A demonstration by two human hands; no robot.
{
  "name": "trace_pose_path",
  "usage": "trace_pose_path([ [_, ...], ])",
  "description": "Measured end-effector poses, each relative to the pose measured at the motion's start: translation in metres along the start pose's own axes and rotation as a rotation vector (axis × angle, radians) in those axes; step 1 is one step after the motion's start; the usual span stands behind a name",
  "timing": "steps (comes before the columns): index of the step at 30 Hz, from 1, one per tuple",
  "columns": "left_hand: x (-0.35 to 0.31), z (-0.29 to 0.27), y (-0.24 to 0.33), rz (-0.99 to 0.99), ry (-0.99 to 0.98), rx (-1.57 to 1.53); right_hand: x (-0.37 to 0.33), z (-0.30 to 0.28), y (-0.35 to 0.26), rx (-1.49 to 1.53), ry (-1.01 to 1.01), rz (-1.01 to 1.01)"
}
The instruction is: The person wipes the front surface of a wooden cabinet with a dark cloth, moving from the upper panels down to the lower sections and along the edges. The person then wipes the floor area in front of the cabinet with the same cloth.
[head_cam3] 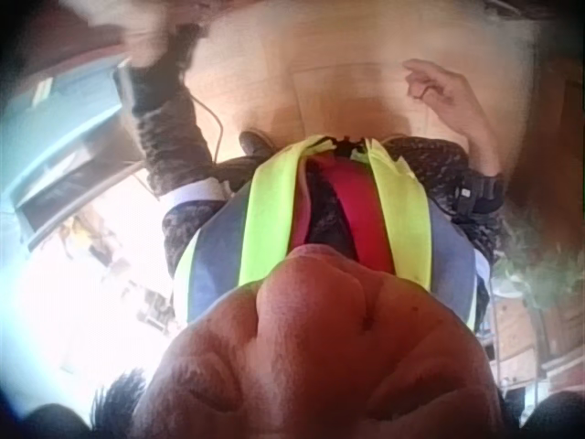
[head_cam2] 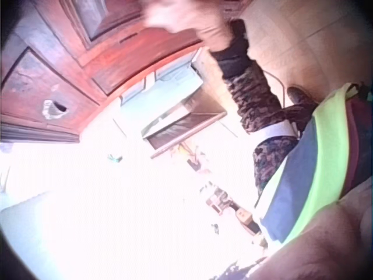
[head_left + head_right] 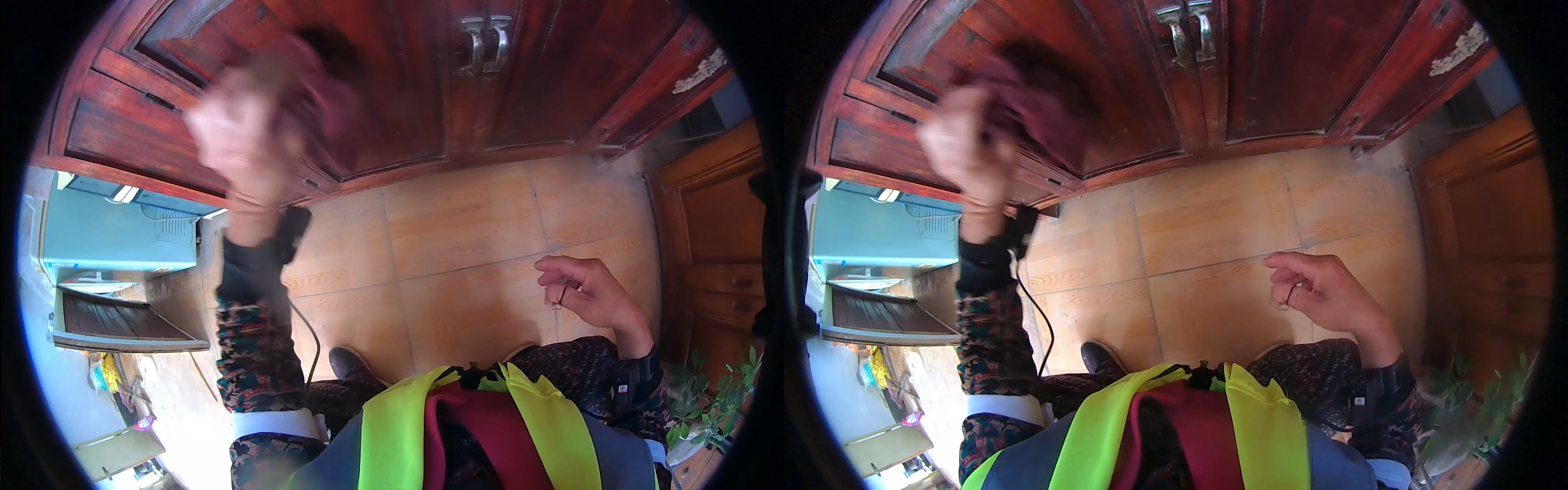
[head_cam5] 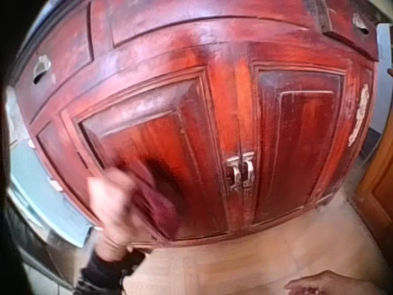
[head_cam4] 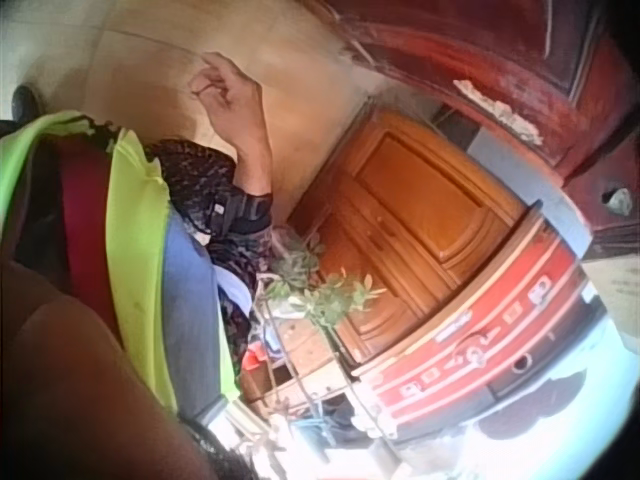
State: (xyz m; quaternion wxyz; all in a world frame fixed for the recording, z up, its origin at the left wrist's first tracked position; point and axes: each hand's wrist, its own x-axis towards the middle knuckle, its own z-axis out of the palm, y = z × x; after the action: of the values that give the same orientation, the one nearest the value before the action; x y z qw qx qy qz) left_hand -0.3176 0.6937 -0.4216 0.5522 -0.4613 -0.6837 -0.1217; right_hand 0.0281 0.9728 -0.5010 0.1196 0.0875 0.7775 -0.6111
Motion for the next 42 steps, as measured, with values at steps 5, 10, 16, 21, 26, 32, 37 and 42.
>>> trace_pose_path([
  [5, 0.032, 0.01, -0.017, -0.029, 0.346, 0.066, 0.006, 0.0, -0.003, -0.018, 0.0, 0.029],
  [10, -0.064, 0.036, 0.049, -0.23, 0.028, -0.016, 0.012, -0.001, 0.001, 0.022, -0.007, 0.074],
  [16, -0.159, 0.072, 0.113, -0.361, -0.179, -0.129, 0.015, 0.004, 0.003, 0.038, -0.009, 0.11],
  [21, -0.192, 0.067, 0.124, -0.327, -0.538, -0.227, 0.008, 0.008, 0.003, 0.065, -0.022, 0.048],
  [26, -0.152, 0.049, 0.118, -0.376, -0.467, -0.254, -0.002, 0.007, -0.001, -0.024, -0.006, 0.032],
  [32, 0.003, 0.003, 0.041, -0.238, 0.005, -0.113, -0.002, 0.007, -0.004, -0.041, -0.013, 0.017],
  [37, 0.107, -0.021, -0.012, -0.206, 0.424, 0.074, 0.004, 0.003, -0.002, -0.013, -0.025, 0.015],
  [42, 0.056, 0.012, 0.045, -0.159, 0.133, -0.011, 0.019, 0.005, 0.003, -0.005, -0.052, -0.011],
])
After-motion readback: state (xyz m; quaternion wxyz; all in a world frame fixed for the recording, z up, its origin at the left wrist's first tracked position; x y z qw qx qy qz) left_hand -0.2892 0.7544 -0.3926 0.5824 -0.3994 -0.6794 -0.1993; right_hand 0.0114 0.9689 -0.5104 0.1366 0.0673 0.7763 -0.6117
